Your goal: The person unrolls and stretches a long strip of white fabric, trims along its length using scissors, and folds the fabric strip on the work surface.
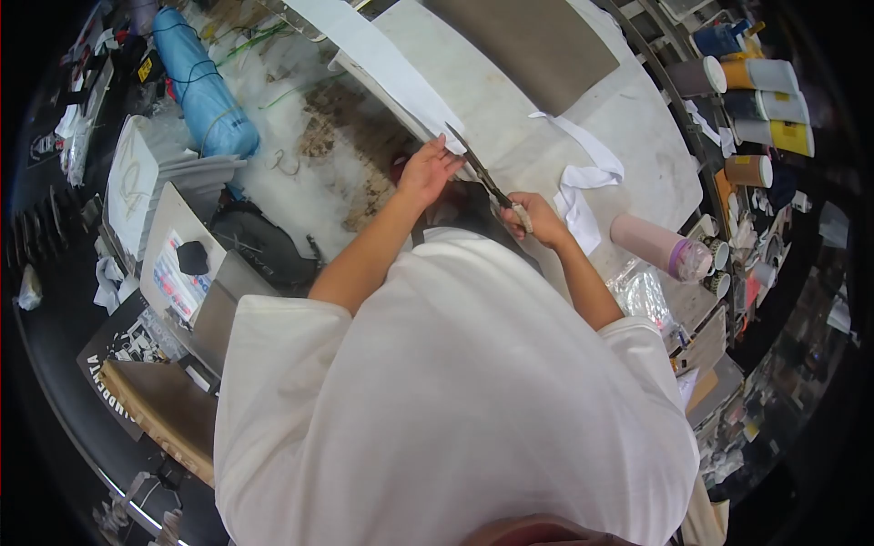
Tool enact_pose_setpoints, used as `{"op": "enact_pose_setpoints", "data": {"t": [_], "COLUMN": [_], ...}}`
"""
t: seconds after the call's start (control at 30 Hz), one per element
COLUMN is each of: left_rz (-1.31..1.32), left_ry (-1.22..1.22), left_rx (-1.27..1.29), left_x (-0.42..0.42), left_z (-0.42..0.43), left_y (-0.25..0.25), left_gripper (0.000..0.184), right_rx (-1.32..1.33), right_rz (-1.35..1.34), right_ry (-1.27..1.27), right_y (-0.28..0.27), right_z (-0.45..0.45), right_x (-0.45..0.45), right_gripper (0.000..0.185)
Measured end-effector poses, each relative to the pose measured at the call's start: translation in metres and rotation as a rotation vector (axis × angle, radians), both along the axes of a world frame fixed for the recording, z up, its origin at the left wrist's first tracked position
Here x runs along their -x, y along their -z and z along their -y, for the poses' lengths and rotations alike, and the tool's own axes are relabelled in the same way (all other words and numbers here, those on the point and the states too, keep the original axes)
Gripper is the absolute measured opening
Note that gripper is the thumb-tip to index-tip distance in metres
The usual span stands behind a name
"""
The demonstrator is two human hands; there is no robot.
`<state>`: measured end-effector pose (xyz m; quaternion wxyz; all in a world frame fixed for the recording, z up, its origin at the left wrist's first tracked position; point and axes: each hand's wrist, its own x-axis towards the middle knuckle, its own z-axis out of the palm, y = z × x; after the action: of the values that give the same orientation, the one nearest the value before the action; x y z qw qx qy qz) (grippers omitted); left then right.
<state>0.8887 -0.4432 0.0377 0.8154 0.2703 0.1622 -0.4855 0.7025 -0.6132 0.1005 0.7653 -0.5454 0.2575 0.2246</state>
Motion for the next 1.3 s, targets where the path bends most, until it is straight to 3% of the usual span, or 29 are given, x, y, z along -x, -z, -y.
{"op": "enact_pose_setpoints", "data": {"t": [0.23, 0.33, 0.43, 0.5, 0.93, 1.3], "left_rz": [0.021, -0.015, -0.011, 0.000, 0.087, 0.171], "left_ry": [-0.059, -0.062, -0.082, -0.079, -0.106, -0.059], "left_rx": [0.032, 0.070, 0.072, 0.022, -0.096, -0.181], "left_x": [0.010, 0.011, 0.012, 0.012, 0.010, 0.019], "left_z": [0.009, 0.006, 0.006, 0.006, 0.012, 0.012], "left_y": [0.006, 0.023, 0.023, 0.020, -0.001, -0.014], "left_gripper": [0.023, 0.019, 0.017, 0.015, 0.017, 0.020], "right_rx": [-0.049, -0.096, -0.096, -0.066, -0.024, 0.167], "right_rz": [0.012, 0.020, 0.055, 0.037, -0.020, -0.030], "right_ry": [0.038, 0.095, 0.078, 0.043, 0.043, -0.028], "right_y": [-0.006, -0.007, -0.010, -0.013, -0.012, -0.010], "right_z": [-0.009, -0.010, -0.010, -0.010, -0.017, -0.016], "right_x": [-0.002, -0.002, -0.004, -0.009, -0.038, -0.033], "right_gripper": [0.040, 0.028, 0.034, 0.050, 0.049, 0.040]}}
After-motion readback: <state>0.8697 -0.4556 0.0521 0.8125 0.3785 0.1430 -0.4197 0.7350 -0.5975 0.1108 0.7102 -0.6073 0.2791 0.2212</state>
